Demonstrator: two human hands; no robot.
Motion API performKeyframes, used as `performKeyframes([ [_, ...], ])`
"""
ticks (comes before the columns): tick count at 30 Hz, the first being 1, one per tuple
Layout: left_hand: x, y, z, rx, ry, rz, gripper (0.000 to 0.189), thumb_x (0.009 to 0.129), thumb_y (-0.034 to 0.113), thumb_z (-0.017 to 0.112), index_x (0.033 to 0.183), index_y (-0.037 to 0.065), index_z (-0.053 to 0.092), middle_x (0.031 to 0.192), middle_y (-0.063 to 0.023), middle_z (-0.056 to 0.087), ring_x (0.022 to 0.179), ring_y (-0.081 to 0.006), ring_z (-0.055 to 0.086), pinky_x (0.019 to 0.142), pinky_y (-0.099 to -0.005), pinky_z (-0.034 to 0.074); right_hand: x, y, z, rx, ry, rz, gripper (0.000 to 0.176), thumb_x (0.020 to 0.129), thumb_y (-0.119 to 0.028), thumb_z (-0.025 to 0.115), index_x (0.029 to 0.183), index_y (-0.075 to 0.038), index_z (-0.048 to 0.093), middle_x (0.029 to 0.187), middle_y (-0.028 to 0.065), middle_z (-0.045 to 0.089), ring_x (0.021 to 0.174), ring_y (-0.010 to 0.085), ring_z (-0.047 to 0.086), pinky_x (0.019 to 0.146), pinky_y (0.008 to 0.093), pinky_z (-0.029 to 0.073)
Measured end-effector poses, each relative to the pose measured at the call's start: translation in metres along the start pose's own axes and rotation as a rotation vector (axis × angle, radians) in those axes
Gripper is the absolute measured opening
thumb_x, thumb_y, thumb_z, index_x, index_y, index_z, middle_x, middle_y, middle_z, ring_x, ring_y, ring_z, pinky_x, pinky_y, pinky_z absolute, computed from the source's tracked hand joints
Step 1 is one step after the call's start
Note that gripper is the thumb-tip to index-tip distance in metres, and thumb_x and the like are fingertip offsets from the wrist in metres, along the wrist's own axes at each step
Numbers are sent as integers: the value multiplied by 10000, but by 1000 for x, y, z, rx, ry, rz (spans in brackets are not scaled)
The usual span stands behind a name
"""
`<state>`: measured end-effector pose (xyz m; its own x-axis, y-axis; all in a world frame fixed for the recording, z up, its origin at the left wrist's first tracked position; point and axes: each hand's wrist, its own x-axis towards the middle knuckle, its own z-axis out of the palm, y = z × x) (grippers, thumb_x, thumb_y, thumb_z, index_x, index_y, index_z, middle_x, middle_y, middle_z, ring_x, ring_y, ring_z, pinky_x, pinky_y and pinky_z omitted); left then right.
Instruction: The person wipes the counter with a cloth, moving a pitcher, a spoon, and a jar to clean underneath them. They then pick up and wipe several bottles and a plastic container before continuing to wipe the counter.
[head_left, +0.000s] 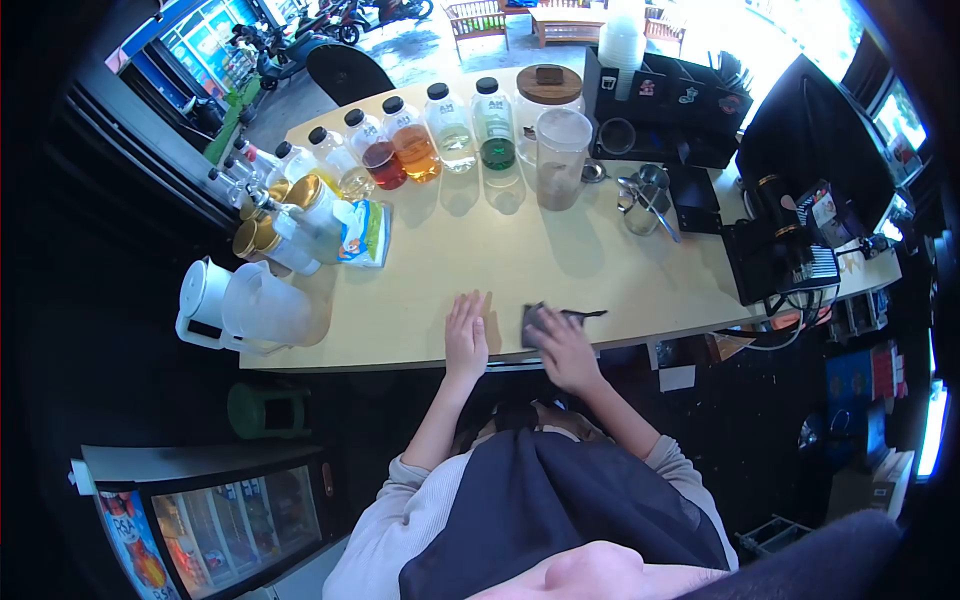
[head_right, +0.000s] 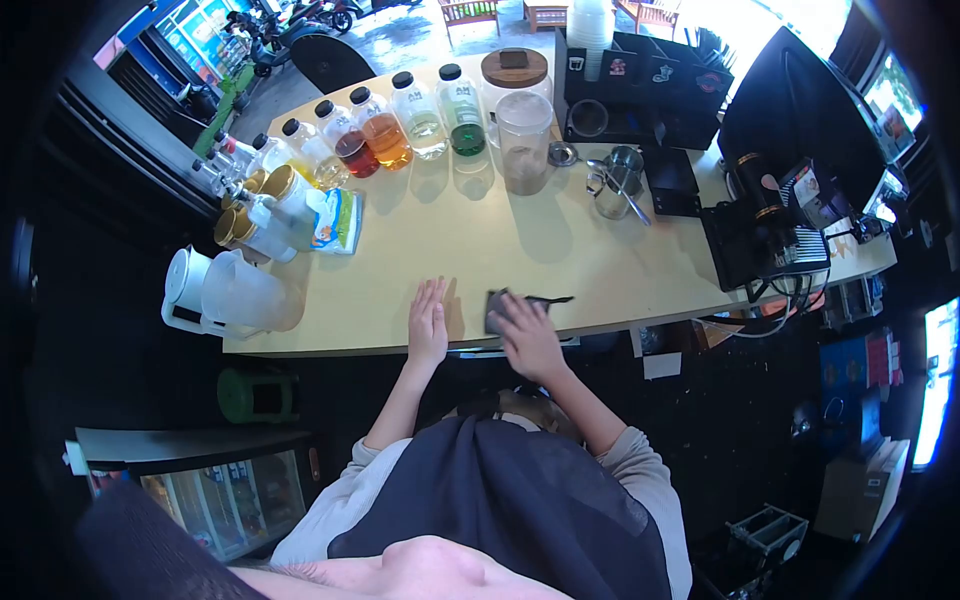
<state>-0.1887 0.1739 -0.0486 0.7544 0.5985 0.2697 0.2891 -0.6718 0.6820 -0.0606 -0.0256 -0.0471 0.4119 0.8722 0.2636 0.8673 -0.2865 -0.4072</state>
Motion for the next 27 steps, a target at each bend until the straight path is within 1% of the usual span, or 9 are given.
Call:
performKeyframes([
  [3, -9, -1, -10, -2, -14, -13, 477, 1091, 293, 282, 1460, 112, 525, 1521, -174, 471, 1474, -388, 328, 1212, -510, 221, 24, 5, 9, 15, -30, -109, 465, 926, -210, 568, 1383, -129, 564, 1547, 162, 424, 1458, 332, 362, 1175, 529, 297],
  [5, -14, -8, -21, 16, 21, -42, 470, 1086, 293, 296, 1459, 122, 526, 1515, -164, 480, 1469, -386, 337, 1200, -528, 236, 51, 25, 13, 19, 31, 160, 478, 953, -234, 548, 1418, -124, 530, 1567, 143, 402, 1458, 340, 357, 1183, 522, 285],
  [11, -25, -26, -46, 31, 106, -86, 451, 1074, 268, 327, 1442, 122, 543, 1476, -170, 520, 1439, -396, 381, 1179, -533, 273, 124, 42, 39, -99, 156, 298, 522, 970, -313, 544, 1457, -128, 505, 1581, 142, 378, 1455, 348, 351, 1191, 524, 261],
  [14, -24, -24, -49, 12, 139, -89, 452, 1073, 264, 327, 1446, 120, 537, 1477, -174, 518, 1431, -399, 391, 1177, -526, 278, 138, 3, 53, -65, 112, 202, 520, 945, -377, 583, 1413, -150, 566, 1569, 139, 400, 1460, 331, 349, 1190, 529, 261],
  [17, -20, -18, -50, 62, 141, -62, 445, 1073, 217, 320, 1419, 52, 547, 1458, -185, 533, 1425, -399, 401, 1180, -478, 312, 131, -32, 69, 5, 86, 42, 506, 902, -390, 640, 1359, -175, 622, 1553, 131, 429, 1460, 318, 356, 1184, 537, 271],
  [19, -18, -22, -46, 1, 134, -55, 455, 1073, 268, 323, 1454, 122, 525, 1483, -170, 511, 1436, -397, 383, 1184, -538, 260, 114, -49, 71, 64, 9, -164, 472, 876, -360, 673, 1313, -184, 653, 1529, 112, 466, 1452, 295, 377, 1180, 515, 298],
  [20, -16, -23, -44, -3, 125, -46, 455, 1073, 268, 323, 1454, 122, 525, 1483, -170, 511, 1436, -397, 383, 1184, -538, 260, 102, -51, 68, 60, 14, -153, 472, 876, -360, 673, 1313, -184, 653, 1529, 112, 466, 1452, 295, 377, 1180, 515, 298],
  [22, -10, -23, -41, -10, 119, -43, 455, 1073, 268, 320, 1454, 126, 524, 1489, -163, 506, 1445, -386, 373, 1187, -545, 251, 79, -54, 54, 111, -83, -339, 404, 874, -260, 670, 1270, -182, 674, 1522, 91, 481, 1433, 281, 413, 1174, 488, 325],
  [27, 5, -18, -34, -7, 78, -26, 461, 1074, 277, 309, 1458, 133, 520, 1503, -145, 498, 1457, -365, 362, 1192, -541, 248, 25, -20, 15, 105, -108, -315, 375, 869, -167, 651, 1243, -173, 682, 1519, 78, 487, 1407, 277, 454, 1169, 487, 340],
])
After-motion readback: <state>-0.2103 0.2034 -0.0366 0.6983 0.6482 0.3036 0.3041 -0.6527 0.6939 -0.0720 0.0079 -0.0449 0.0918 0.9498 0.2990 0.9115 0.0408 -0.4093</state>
